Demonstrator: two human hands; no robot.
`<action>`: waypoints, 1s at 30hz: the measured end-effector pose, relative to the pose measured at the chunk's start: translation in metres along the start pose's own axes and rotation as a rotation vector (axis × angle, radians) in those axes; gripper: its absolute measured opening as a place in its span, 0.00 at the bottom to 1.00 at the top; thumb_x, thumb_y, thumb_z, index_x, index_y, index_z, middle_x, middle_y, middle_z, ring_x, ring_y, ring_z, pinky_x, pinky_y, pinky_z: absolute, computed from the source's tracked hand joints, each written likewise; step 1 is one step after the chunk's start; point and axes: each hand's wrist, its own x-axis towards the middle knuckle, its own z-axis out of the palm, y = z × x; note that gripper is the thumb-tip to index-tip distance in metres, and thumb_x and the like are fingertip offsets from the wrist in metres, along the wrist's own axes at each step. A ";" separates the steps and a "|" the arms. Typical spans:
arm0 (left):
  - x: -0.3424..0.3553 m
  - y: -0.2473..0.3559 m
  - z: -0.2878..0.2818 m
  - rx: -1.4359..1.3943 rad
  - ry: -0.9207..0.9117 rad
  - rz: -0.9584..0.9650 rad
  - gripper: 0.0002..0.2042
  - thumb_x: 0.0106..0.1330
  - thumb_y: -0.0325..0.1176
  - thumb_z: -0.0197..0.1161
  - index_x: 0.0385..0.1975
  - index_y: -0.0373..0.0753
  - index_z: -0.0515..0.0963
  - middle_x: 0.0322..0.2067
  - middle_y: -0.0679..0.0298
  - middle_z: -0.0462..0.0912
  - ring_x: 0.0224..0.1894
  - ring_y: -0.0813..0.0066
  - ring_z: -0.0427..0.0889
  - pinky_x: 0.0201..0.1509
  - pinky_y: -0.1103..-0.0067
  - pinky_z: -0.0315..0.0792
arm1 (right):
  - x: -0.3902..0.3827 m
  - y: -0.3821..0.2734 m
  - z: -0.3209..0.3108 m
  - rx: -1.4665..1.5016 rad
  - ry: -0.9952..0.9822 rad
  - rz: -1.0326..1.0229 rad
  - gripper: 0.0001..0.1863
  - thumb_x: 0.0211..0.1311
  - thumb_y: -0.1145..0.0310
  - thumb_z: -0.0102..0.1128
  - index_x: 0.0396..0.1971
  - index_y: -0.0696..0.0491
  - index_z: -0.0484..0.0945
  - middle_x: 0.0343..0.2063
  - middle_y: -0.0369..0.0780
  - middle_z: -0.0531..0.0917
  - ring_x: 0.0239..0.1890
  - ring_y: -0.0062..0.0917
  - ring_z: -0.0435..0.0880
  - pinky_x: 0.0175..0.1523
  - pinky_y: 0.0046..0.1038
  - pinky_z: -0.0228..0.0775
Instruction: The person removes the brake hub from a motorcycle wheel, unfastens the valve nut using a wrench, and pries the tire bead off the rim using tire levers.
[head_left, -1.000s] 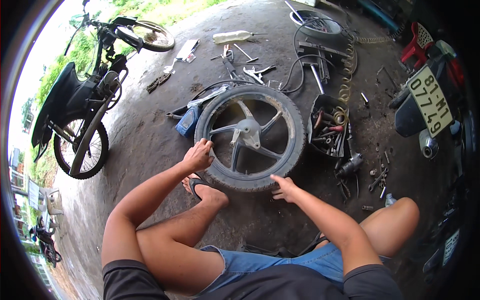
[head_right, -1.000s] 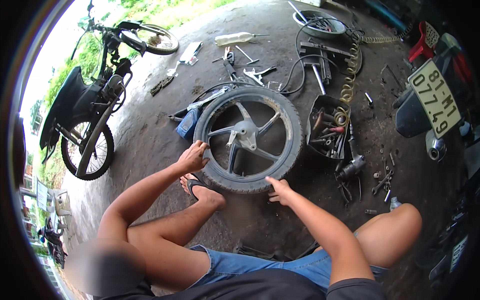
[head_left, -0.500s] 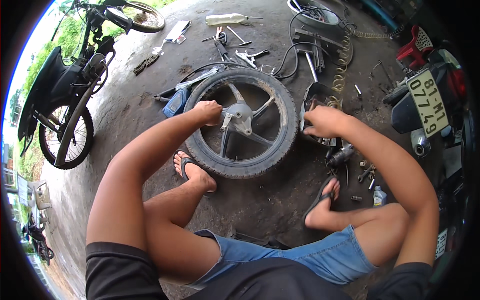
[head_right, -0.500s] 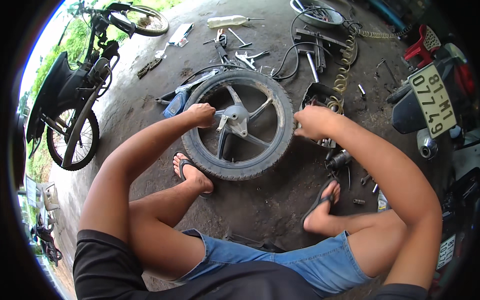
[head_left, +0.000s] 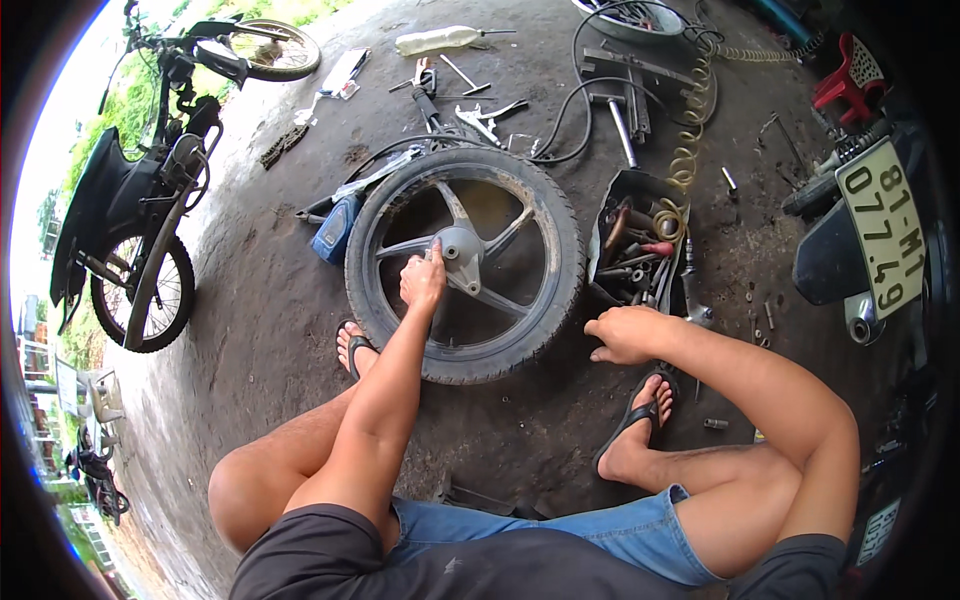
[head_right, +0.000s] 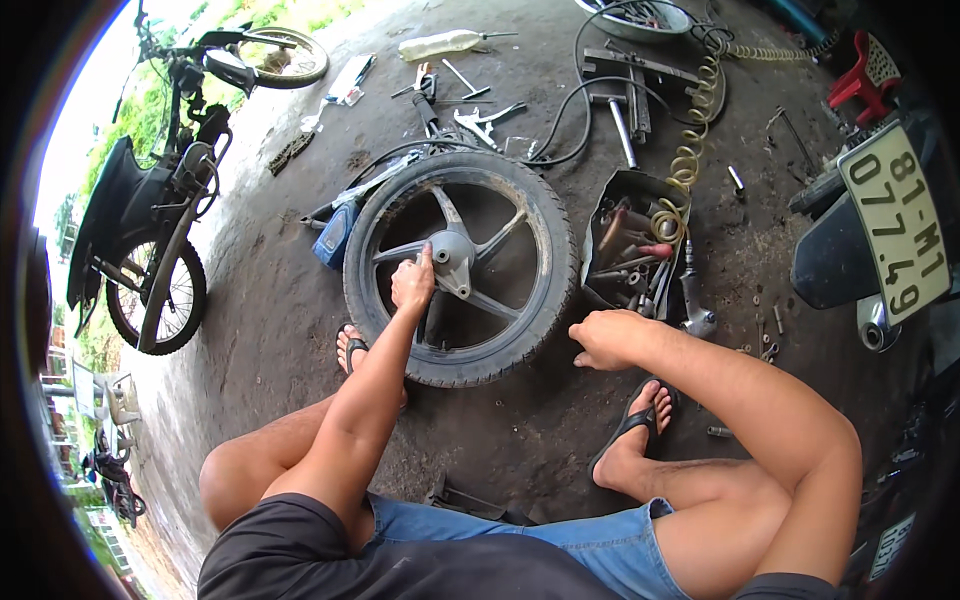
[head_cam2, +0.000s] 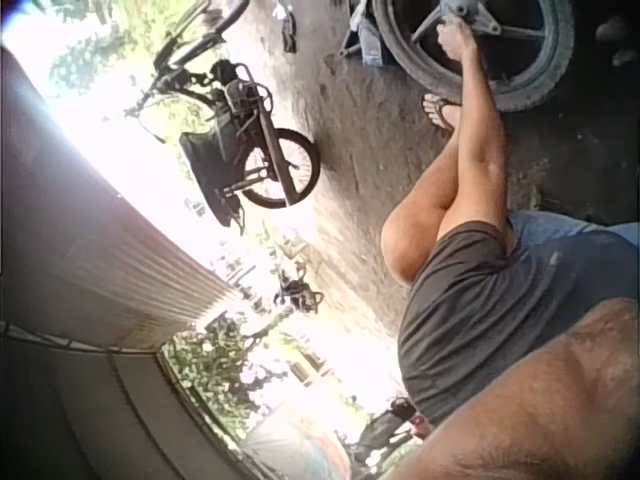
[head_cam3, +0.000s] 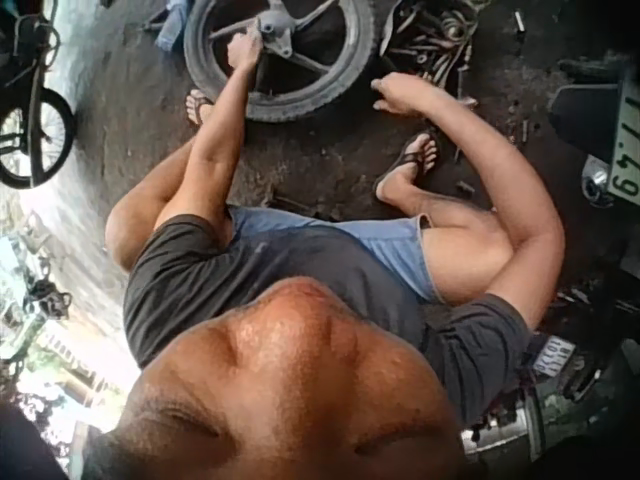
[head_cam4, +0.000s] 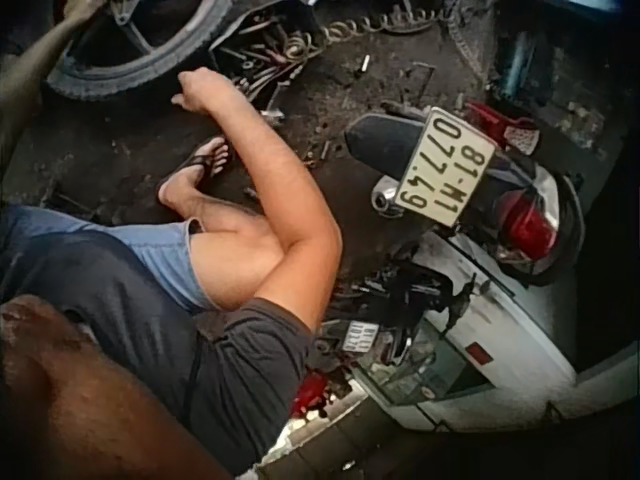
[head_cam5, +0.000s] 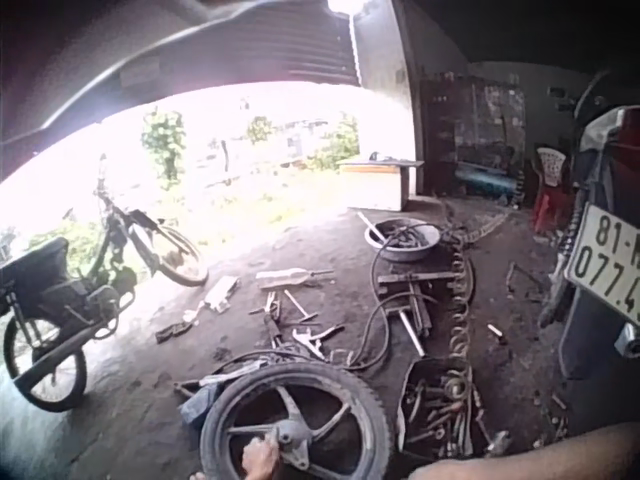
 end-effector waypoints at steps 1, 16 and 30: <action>-0.003 -0.002 -0.001 0.019 0.039 0.022 0.55 0.60 0.78 0.57 0.69 0.29 0.65 0.59 0.36 0.78 0.65 0.44 0.78 0.67 0.55 0.70 | 0.001 0.001 -0.001 0.061 -0.013 -0.036 0.27 0.67 0.51 0.66 0.54 0.58 0.82 0.46 0.53 0.88 0.52 0.48 0.87 0.59 0.45 0.78; -0.037 0.007 0.025 0.233 0.143 0.280 0.60 0.42 0.54 0.86 0.66 0.17 0.56 0.53 0.38 0.80 0.56 0.47 0.83 0.61 0.67 0.80 | 0.020 0.014 -0.008 0.140 0.040 -0.033 0.26 0.67 0.51 0.66 0.52 0.58 0.83 0.45 0.53 0.88 0.52 0.47 0.87 0.59 0.43 0.78; 0.065 -0.070 0.020 -0.227 -0.044 0.479 0.28 0.75 0.57 0.61 0.34 0.31 0.86 0.21 0.61 0.81 0.24 0.66 0.74 0.33 0.67 0.68 | 0.011 0.024 -0.008 0.034 0.032 0.006 0.23 0.67 0.52 0.66 0.48 0.58 0.84 0.43 0.53 0.88 0.51 0.48 0.87 0.57 0.45 0.78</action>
